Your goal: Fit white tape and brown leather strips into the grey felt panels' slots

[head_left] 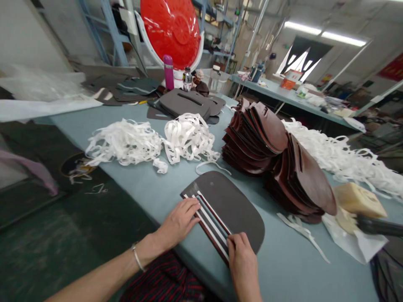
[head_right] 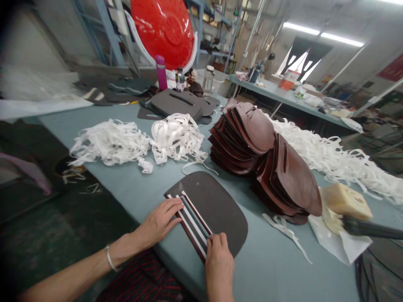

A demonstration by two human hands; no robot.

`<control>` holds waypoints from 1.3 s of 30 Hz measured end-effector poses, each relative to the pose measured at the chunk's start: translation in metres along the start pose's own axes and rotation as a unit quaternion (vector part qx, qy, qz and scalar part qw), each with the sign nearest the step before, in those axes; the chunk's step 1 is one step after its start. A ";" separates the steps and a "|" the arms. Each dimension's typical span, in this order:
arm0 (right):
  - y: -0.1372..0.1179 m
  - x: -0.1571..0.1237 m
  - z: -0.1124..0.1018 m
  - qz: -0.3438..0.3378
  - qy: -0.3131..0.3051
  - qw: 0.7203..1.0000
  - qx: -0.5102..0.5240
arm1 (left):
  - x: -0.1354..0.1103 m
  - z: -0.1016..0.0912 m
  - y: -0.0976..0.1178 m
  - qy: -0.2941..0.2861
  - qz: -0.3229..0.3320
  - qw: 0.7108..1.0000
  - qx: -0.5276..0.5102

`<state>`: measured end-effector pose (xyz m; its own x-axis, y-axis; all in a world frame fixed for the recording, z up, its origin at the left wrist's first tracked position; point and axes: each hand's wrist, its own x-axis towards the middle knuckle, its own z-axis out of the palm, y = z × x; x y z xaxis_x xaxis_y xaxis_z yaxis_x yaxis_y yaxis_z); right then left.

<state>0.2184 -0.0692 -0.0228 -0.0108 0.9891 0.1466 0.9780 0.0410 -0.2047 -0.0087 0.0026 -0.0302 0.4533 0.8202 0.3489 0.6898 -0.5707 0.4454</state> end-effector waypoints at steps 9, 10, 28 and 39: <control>0.003 0.012 -0.004 -0.034 -0.048 0.994 -0.096 | 0.002 -0.010 -0.004 0.016 -0.068 0.997 -0.029; 0.006 0.012 -0.003 -0.047 -0.040 0.994 -0.087 | 0.002 -0.012 -0.006 0.010 -0.064 0.997 -0.035; -0.005 0.025 0.002 -0.007 -0.052 0.996 0.066 | 0.002 -0.019 -0.008 0.001 -0.053 0.998 -0.036; -0.097 0.090 0.032 -0.151 0.073 0.984 0.051 | 0.003 -0.020 -0.010 0.001 -0.050 0.998 -0.029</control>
<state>0.1163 0.0200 -0.0210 -0.2606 0.8989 0.3521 0.9088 0.3515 -0.2248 -0.0258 0.0100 -0.0179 0.3828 0.8730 0.3021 0.6970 -0.4876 0.5257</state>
